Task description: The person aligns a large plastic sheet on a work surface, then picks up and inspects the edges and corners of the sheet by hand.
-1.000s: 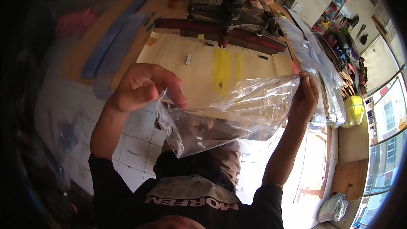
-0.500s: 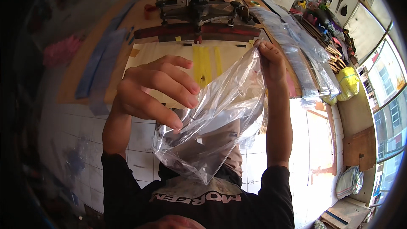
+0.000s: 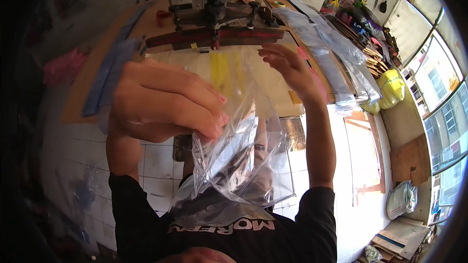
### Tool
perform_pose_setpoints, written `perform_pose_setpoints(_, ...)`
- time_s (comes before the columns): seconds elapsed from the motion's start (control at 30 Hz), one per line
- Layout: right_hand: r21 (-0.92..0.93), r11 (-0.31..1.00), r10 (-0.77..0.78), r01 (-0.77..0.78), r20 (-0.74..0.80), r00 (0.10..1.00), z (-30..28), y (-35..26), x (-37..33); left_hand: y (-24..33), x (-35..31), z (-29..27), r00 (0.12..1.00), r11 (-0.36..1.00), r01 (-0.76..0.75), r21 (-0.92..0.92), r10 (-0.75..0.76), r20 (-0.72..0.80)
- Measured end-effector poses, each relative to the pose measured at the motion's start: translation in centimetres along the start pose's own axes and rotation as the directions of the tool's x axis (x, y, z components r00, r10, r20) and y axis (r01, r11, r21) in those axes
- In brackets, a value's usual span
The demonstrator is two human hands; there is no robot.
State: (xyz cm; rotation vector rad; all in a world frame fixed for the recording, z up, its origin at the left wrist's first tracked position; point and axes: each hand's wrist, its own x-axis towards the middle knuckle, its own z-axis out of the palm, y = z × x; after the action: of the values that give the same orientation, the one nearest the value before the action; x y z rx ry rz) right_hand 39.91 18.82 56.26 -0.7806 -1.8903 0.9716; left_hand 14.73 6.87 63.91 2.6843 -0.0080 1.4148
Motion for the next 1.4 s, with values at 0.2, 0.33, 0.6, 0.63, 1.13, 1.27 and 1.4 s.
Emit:
perform_pose_setpoints(0.2,-0.11,0.92,-0.385,0.376,-0.072,0.92,-2.2,-12.7,-7.7,4.3,3.7,0.8,0.987,0.977,0.164,0.135,-0.163,-0.014)
perform_pose_setpoints(0.33,-0.337,0.847,-0.406,0.411,0.088,0.91,2.0,-18.3,-10.1,7.2,5.5,-0.1,0.955,0.847,0.292,0.444,-0.286,-0.08)
perform_pose_setpoints(0.6,-0.421,0.88,-0.293,0.218,-0.121,0.948,2.7,-14.1,-6.8,-1.3,2.0,5.6,0.948,0.403,0.222,0.888,0.122,-0.293)
perform_pose_setpoints(0.63,-0.371,0.902,-0.303,0.219,-0.184,0.935,2.7,-14.1,-7.1,0.4,3.9,4.0,0.962,0.646,0.264,0.716,-0.127,-0.241)
perform_pose_setpoints(1.13,-0.03,0.989,-0.143,0.142,-0.37,0.918,-1.5,-9.0,-6.2,-1.3,-11.5,-2.7,0.369,0.36,0.904,-0.23,-0.93,-0.003)
perform_pose_setpoints(1.27,0.072,0.989,-0.096,0.128,-0.345,0.934,-2.4,-6.9,-5.6,-1.8,-11.3,-1.6,0.471,0.483,0.613,-0.625,-0.859,-0.201)
perform_pose_setpoints(1.4,0.103,0.986,-0.078,0.128,-0.389,0.918,-3.1,-4.6,-5.3,-2.3,-10.0,-0.3,0.472,0.554,0.508,-0.66,-0.82,-0.324)
